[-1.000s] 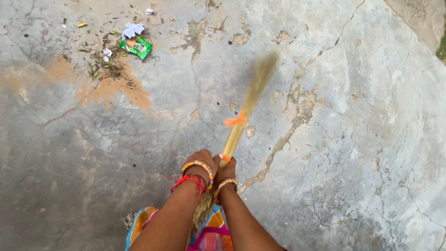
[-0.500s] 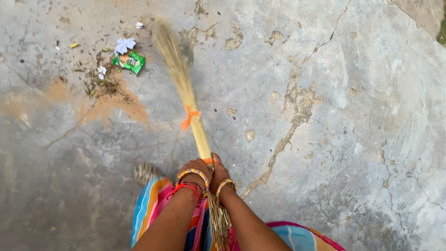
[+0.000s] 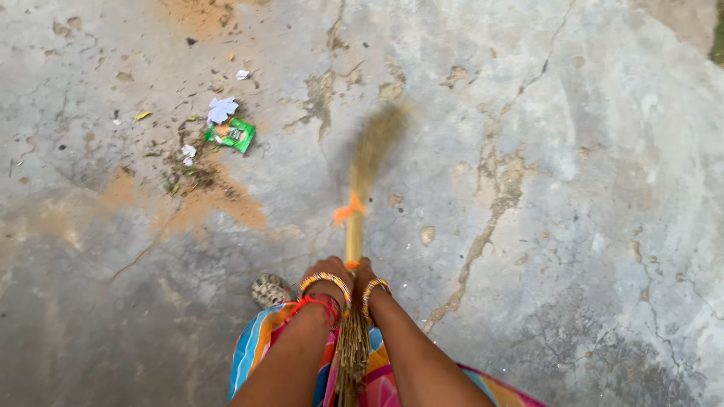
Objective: The person sweeps debris and wrappers across a concrete surface using a broom.
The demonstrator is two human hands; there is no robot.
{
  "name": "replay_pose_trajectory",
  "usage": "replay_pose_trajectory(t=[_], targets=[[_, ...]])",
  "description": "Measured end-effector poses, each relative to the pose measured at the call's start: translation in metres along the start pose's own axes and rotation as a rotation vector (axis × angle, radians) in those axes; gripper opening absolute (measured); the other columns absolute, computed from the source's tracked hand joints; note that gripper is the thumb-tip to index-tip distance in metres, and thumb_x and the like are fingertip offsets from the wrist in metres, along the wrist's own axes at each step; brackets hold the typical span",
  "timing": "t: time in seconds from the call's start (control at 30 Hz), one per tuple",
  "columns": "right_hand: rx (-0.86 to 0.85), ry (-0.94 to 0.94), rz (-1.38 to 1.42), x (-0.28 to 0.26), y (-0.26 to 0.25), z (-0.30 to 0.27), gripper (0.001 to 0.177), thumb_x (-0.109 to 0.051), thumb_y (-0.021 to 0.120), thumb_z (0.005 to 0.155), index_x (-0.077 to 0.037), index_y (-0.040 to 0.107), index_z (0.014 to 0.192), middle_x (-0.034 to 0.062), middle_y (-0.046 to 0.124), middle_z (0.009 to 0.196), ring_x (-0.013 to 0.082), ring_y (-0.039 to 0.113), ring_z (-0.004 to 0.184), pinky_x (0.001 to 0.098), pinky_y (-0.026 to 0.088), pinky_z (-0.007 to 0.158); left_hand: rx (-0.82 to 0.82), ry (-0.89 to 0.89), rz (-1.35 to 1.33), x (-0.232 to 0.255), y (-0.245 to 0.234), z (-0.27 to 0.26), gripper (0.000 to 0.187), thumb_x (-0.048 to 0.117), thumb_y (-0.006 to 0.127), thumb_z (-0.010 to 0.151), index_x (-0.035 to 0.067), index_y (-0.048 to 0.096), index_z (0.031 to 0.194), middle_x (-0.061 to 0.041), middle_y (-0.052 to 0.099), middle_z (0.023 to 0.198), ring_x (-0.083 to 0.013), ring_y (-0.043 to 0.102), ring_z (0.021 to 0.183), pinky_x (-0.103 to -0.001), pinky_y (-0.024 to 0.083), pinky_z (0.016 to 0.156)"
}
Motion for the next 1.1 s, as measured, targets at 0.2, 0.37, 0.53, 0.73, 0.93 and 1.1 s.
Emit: replay_pose_trajectory(t=[0.2, 0.37, 0.53, 0.73, 0.93, 1.1], targets=[[0.227, -0.372, -0.547, -0.069, 0.053, -0.088, 0.052, -0.028, 0.069, 0.093, -0.016, 0.048, 0.138, 0.0203, 0.075, 0.114, 0.0332, 0.070, 0.104, 0.0439, 0.057, 0.089, 0.018, -0.143, -0.035, -0.046, -0.040, 0.023, 0.036, 0.035, 0.065, 0.096, 0.008, 0.069, 0.119, -0.019, 0.071, 0.124, -0.0357, 0.068, 0.118, -0.045, 0.058, 0.097], [0.389, -0.228, -0.184, -0.076, 0.043, -0.144, 0.079, -0.011, 0.074, 0.078, -0.018, 0.032, 0.144, 0.0195, 0.071, 0.112, 0.0380, 0.074, 0.094, 0.0473, 0.061, 0.081, -0.004, -0.099, 0.020, -0.031, -0.057, 0.024, 0.039, 0.036, 0.067, 0.095, 0.008, 0.064, 0.123, -0.017, 0.069, 0.126, -0.0347, 0.067, 0.119, -0.045, 0.057, 0.097], [0.279, -0.257, -0.150, -0.075, 0.006, -0.068, 0.065, -0.014, 0.080, 0.082, -0.006, 0.042, 0.135, 0.0220, 0.066, 0.106, 0.0408, 0.072, 0.091, 0.0544, 0.057, 0.079, -0.015, -0.028, 0.022, -0.002, -0.049, 0.027, 0.038, 0.035, 0.068, 0.095, 0.006, 0.068, 0.118, -0.020, 0.071, 0.121, -0.0350, 0.069, 0.115, -0.043, 0.058, 0.096], [0.083, -0.353, -0.456, -0.110, 0.002, -0.042, 0.064, -0.022, 0.075, 0.081, -0.018, 0.049, 0.139, 0.0164, 0.074, 0.113, 0.0309, 0.071, 0.107, 0.0448, 0.057, 0.090, 0.063, -0.019, 0.026, 0.015, -0.048, 0.049, 0.029, 0.027, 0.068, 0.093, 0.005, 0.070, 0.113, -0.022, 0.073, 0.113, -0.0347, 0.072, 0.110, -0.042, 0.060, 0.092], [0.224, -0.490, -0.535, -0.154, -0.052, -0.137, 0.090, -0.017, 0.079, 0.071, -0.026, 0.039, 0.151, 0.0151, 0.071, 0.120, 0.0317, 0.068, 0.113, 0.0402, 0.054, 0.096, 0.061, -0.114, -0.069, 0.050, -0.048, 0.053, 0.025, 0.024, 0.065, 0.094, 0.007, 0.072, 0.112, -0.020, 0.072, 0.116, -0.0366, 0.070, 0.112, -0.044, 0.060, 0.092], [0.364, -0.437, -0.344, -0.166, -0.104, -0.093, 0.092, -0.018, 0.082, 0.073, -0.021, 0.034, 0.150, 0.0133, 0.071, 0.122, 0.0281, 0.071, 0.110, 0.0379, 0.056, 0.095, 0.039, -0.119, -0.136, 0.105, -0.049, 0.063, 0.033, 0.030, 0.063, 0.097, 0.006, 0.066, 0.120, -0.020, 0.070, 0.122, -0.0369, 0.068, 0.116, -0.045, 0.057, 0.095]])
Point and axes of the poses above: each hand's wrist, its own z-axis towards the middle knuckle, its own y-axis out of the palm, x = y × z, the point moved 3 cm from there along z, towards the middle knuckle
